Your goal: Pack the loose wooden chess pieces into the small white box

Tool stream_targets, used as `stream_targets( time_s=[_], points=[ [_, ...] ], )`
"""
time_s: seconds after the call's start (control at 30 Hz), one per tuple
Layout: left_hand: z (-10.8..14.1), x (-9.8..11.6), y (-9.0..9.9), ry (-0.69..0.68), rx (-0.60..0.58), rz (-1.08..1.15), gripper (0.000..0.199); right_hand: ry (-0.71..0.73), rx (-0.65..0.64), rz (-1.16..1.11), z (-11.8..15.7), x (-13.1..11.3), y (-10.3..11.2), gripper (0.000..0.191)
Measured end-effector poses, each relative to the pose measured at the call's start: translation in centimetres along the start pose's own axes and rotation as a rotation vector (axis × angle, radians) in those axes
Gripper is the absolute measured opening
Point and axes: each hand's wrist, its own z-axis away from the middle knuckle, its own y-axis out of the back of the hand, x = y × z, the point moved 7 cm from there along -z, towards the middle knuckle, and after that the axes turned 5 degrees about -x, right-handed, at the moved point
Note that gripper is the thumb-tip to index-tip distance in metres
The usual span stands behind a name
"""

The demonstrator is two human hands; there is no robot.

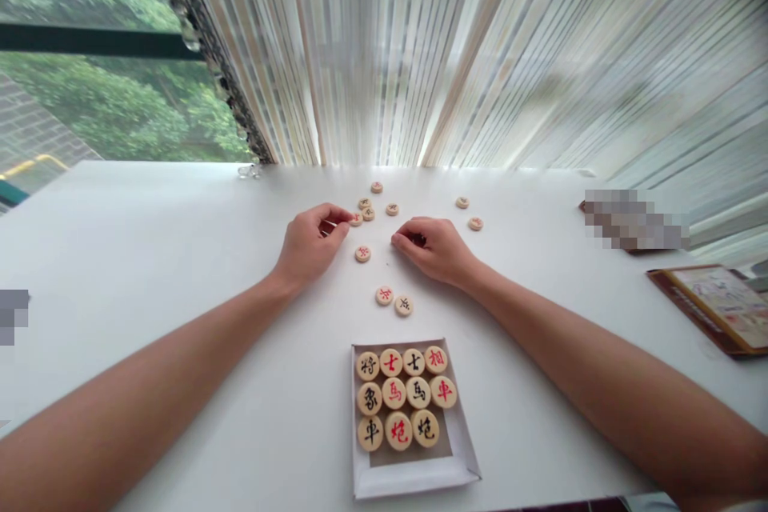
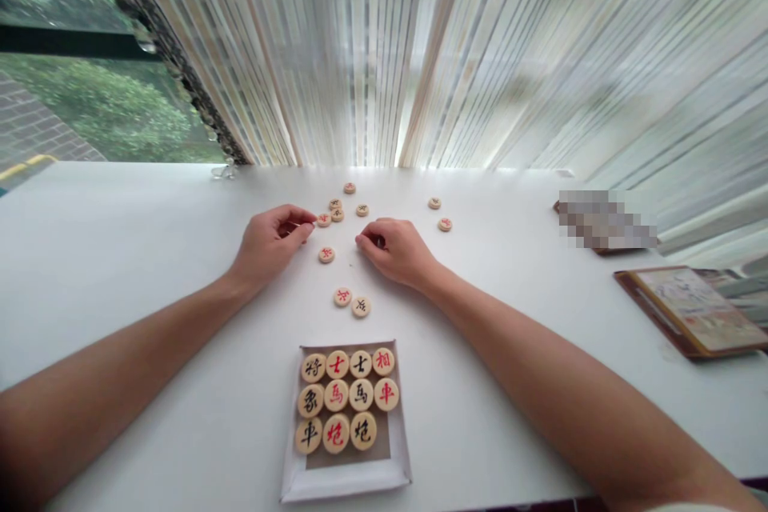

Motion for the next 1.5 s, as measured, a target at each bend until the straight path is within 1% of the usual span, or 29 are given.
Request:
stream_targets(
  time_s=[0.3,0.43,0.53,0.6,0.7,0.77,0.83,0.93,1.07,1.23,1.3,1.33,1.43,1.5],
  points=[
    [0.0,0.0,0.3,0.036,0.024,-0.007,0.018,0.001,-0.008,-0.002,0.0,0.0,-0.2,0.021],
    [0.0,-0.1,0.4,0.050,0.019,-0.060,0.026,-0.002,-0.012,-0.001,0.0,0.0,-0.1,0.021],
    [0.0,0.1,0.1,0.041,-0.020,-0.153,0.038,-0.005,-0.011,0.006,0.0,0.0,-0.1,0.021],
    [0.0,0.5,-0.4,-0.010,-0.069,-0.202,0.044,-0.009,-0.007,0.012,0.0,0.0,-0.1,0.020],
    [0.0,1.1,-1.2,-0.097,-0.146,-0.266,0.047,-0.009,-0.005,0.007,-0.1,0.1,-0.1,0.019],
    [0.1,1.3,-1.7,-0.145,-0.185,-0.301,0.046,-0.008,-0.006,-0.001,0.0,0.1,-0.2,0.019],
    [0.2,1.6,-1.9,-0.188,-0.201,-0.314,0.043,-0.011,-0.003,-0.006,0.0,0.1,-0.1,0.019],
    [0.3,1.8,-1.8,-0.219,-0.175,-0.305,0.037,-0.009,-0.001,-0.005,0.0,0.1,0.0,0.020],
    [0.4,1.9,-1.4,-0.199,-0.134,-0.312,0.032,-0.002,-0.002,-0.001,0.0,0.1,-0.1,0.021],
    [0.4,1.8,-1.2,-0.157,-0.122,-0.334,0.030,0.007,-0.003,-0.052,0.1,-0.3,0.0,0.022],
    [0.4,1.8,-1.2,-0.139,-0.118,-0.331,0.028,-0.004,-0.054,-0.095,0.3,-0.8,0.0,0.022],
    [0.4,1.8,-1.1,-0.133,-0.116,-0.326,0.028,-0.016,-0.107,-0.106,0.4,-1.2,0.0,0.023],
    [0.5,1.7,-1.0,-0.121,-0.109,-0.316,0.027,-0.068,-0.327,-0.056,0.8,-2.7,-0.3,0.033],
    [0.5,1.6,-1.0,-0.118,-0.106,-0.313,0.027,-0.093,-0.439,0.014,1.3,-3.8,-0.4,0.042]
  ],
)
